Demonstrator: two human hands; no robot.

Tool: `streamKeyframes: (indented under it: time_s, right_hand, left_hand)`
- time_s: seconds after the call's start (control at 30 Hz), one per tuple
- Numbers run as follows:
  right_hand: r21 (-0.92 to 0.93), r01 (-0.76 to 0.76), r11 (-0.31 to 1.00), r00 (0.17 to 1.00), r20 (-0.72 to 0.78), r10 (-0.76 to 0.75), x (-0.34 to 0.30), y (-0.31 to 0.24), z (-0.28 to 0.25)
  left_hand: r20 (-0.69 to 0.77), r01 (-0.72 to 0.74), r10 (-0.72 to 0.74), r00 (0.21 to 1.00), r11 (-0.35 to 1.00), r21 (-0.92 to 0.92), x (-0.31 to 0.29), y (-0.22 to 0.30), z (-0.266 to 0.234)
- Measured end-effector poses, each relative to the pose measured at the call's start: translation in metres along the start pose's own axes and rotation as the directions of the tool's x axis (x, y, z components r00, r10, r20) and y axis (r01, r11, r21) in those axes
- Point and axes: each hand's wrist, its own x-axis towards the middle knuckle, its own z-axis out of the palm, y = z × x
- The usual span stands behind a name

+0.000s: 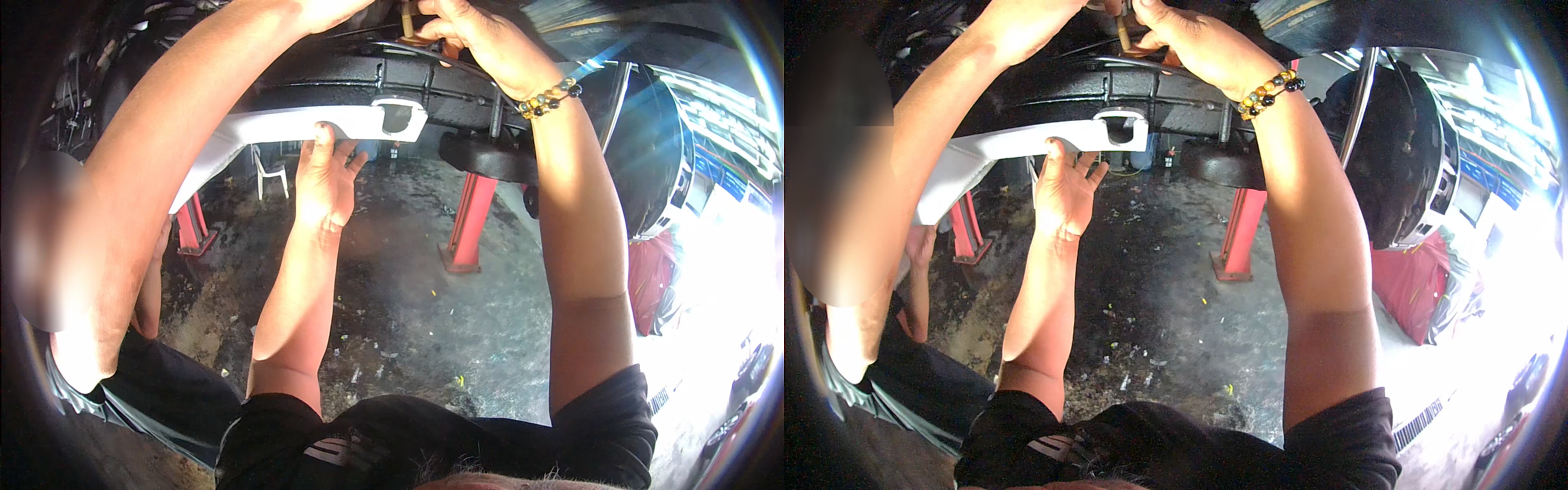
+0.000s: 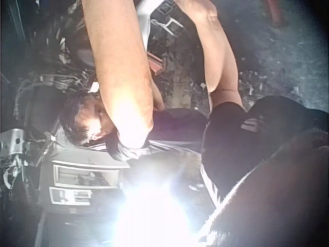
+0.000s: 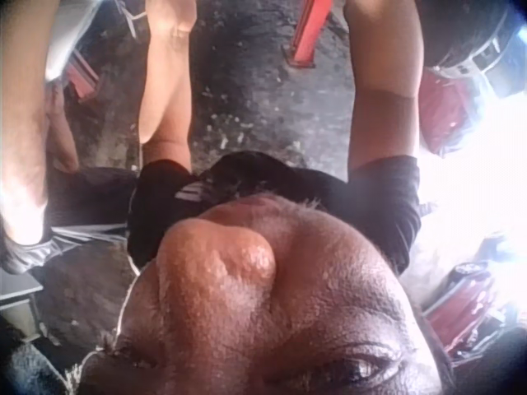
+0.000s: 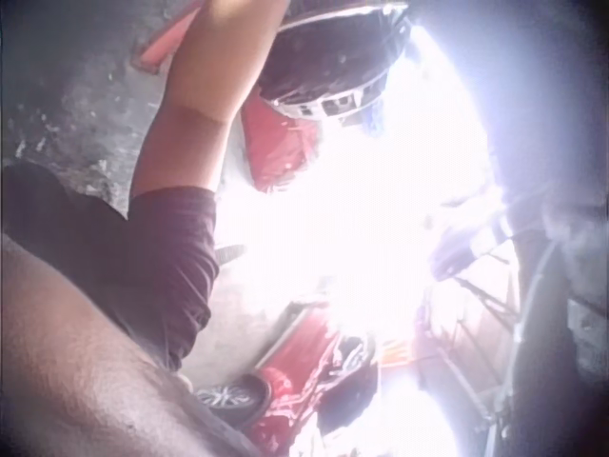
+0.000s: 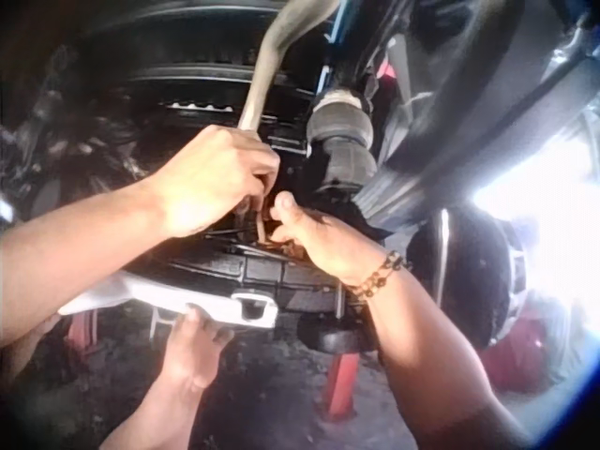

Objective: The person installs a white plastic underbody splash shield onto the underside of a vehicle. They align the panel with the chassis, insert bolts by hand, and then use a power drill to tighten the fasteners while a coworker assists by holding the panel in place.

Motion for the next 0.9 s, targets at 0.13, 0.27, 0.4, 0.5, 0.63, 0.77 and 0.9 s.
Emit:
streamKeyframes:
  time_s: [0.13,0.27,0.4,0.5,0.63,0.77,0.9]
  right_hand:
    - [-0.079,-0.030,0.996,1.000,0.003,0.030,-0.003,-0.009,0.002]
    - [-0.090,-0.107,0.990,0.989,0.089,0.115,-0.004,-0.018,-0.001]
    - [-0.072,-0.089,0.993,0.991,0.091,0.095,-0.004,-0.021,0.005]
    - [-0.081,-0.074,0.994,0.995,0.063,0.080,-0.005,-0.021,0.005]
    - [-0.107,-0.080,0.991,0.996,0.032,0.083,-0.007,-0.018,0.009]
    - [-0.220,-0.036,0.975,0.995,0.084,0.056,-0.010,-0.026,0.008]
    - [-0.282,-0.002,0.959,0.999,0.052,0.017,-0.018,-0.037,0.018]
  left_hand:
    - [0.010,-0.014,0.014,1.000,1.000,0.025,-0.001,0.002,0.000]
    - [-0.009,-0.031,0.031,0.999,0.999,0.013,0.002,-0.001,-0.002]
    - [-0.004,-0.016,0.016,1.000,0.999,0.045,0.002,0.001,-0.004]
    - [-0.053,-0.059,0.062,0.997,0.997,0.044,0.000,-0.002,0.003]
    - [-0.063,-0.105,0.106,0.992,0.994,0.019,-0.005,-0.011,0.014]
    - [-0.054,-0.103,0.103,0.993,0.995,-0.006,-0.006,-0.013,0.018]
    - [-0.057,-0.100,0.099,0.993,0.995,-0.026,-0.009,-0.009,0.022]
